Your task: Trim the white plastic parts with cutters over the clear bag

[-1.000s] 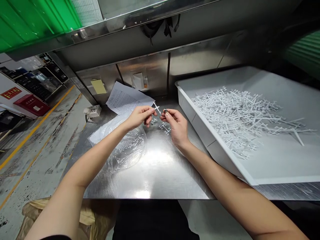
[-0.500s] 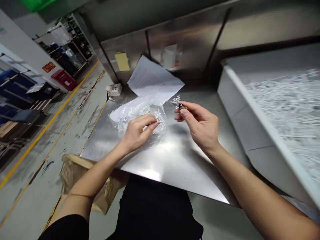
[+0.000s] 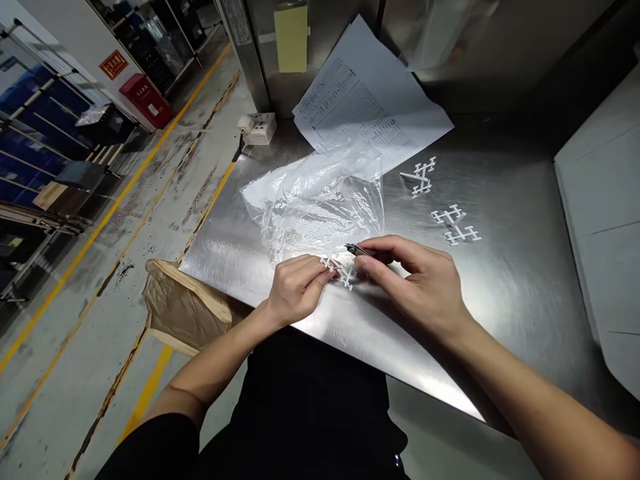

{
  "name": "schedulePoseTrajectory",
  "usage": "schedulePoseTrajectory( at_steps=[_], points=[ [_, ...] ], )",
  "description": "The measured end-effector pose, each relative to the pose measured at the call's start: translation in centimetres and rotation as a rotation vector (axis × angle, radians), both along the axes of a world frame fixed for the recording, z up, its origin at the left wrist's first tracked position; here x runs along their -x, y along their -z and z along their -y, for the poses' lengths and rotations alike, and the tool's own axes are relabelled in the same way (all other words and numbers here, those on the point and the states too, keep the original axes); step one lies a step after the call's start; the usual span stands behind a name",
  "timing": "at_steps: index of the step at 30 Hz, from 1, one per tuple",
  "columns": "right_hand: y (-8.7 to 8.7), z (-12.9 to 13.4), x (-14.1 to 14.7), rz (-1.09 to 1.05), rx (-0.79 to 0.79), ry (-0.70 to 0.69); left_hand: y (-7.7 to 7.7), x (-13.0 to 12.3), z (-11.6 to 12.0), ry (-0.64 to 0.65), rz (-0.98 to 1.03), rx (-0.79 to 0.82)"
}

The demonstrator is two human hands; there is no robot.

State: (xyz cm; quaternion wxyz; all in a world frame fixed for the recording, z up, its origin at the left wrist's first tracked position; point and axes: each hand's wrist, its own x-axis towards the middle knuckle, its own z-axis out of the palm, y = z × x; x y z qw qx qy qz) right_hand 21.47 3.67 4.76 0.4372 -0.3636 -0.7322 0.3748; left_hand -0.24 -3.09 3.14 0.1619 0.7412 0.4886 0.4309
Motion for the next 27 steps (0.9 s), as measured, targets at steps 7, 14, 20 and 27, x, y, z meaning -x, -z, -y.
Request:
schedulePoseTrajectory(
  at_steps=[7, 14, 20, 27],
  points=[
    [-0.66, 0.26, 0.00, 0.033, -0.118, -0.085, 0.00, -0.20, -0.39, 0.039, -0.075, -0.118],
    [-0.71, 0.33, -0.12, 0.055, -0.163, -0.115, 0.04, -0.30, -0.39, 0.064, -0.128, -0.142],
    [-0.53, 0.38, 0.04, 0.053, -0.151, -0.121, 0.00, -0.19, -0.36, 0.084, -0.148, -0.124],
    [0.12, 0.37, 0.25, 0.038, 0.127, -0.045, 0.06, -0.49, -0.45, 0.036, -0.157, -0.154]
  ],
)
